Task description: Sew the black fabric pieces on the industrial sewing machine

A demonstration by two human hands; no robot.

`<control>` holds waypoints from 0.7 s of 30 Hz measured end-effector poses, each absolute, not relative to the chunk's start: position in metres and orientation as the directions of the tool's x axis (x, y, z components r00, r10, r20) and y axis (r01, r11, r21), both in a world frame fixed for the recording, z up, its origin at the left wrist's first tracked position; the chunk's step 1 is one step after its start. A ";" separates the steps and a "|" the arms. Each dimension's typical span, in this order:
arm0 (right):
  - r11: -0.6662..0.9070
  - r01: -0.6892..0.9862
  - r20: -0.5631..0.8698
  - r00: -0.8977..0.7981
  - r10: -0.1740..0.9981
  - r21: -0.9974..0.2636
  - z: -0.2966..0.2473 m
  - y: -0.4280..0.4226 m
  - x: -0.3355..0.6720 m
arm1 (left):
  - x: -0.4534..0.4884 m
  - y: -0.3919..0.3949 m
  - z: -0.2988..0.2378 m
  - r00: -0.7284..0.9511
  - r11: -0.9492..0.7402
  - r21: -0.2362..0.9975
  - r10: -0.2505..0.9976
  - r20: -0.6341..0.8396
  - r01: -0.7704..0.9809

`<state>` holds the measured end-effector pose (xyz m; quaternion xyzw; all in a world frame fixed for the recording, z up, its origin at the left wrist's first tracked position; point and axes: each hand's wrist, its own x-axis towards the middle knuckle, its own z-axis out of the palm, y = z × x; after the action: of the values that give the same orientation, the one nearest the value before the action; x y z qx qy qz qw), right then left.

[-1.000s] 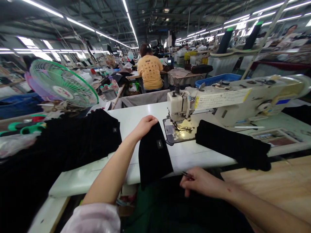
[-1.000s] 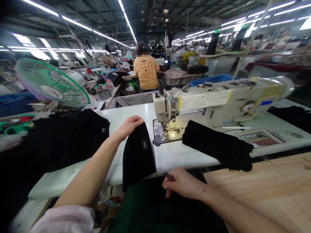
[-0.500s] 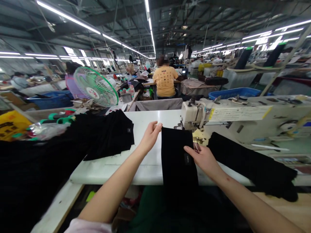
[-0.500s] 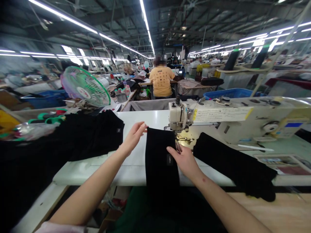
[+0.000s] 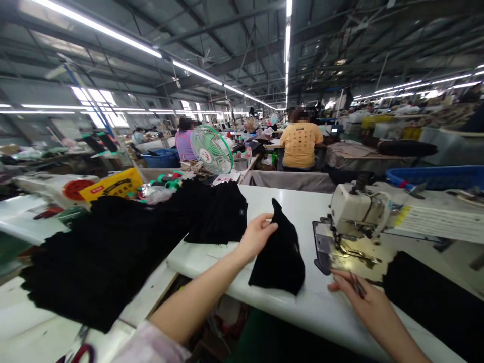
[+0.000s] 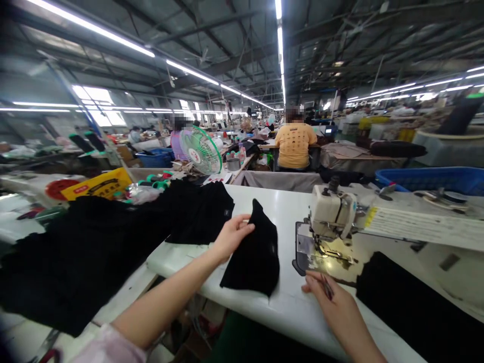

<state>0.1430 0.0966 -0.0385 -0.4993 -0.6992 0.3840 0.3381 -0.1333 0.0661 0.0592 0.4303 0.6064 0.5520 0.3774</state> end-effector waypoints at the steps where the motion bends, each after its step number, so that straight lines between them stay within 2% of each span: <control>1: 0.203 0.443 0.088 -0.267 0.960 -0.873 -0.043 0.097 0.145 | -0.150 0.077 0.070 -0.374 0.020 0.988 0.926 0.039 0.154; 5: 0.191 0.458 0.071 -0.265 0.962 -0.868 -0.054 0.097 0.150 | -0.226 0.111 0.097 -0.528 0.099 0.925 0.841 0.120 0.367; 10: 0.176 0.446 0.056 -0.269 0.961 -0.878 -0.047 0.095 0.147 | -0.287 0.115 0.084 -0.644 0.346 0.755 0.754 0.131 0.558; 13: 0.170 0.428 0.049 -0.279 0.959 -0.887 -0.039 0.093 0.142 | -0.290 0.111 0.072 -0.636 0.412 0.636 0.754 0.164 0.653; 18: 0.221 0.393 0.095 -0.316 0.944 -0.893 -0.021 0.084 0.141 | -0.270 0.110 0.087 -0.526 0.396 0.433 0.817 0.237 0.810; 21: 0.349 0.516 0.166 -0.368 0.915 -0.782 -0.005 0.079 0.156 | -0.269 0.110 0.103 -0.481 0.402 0.318 0.847 0.227 0.858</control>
<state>0.1558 0.0788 -0.0048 -0.4698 -0.7613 0.3235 0.3085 -0.2694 0.1098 0.1028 0.5092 0.8372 0.1989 -0.0146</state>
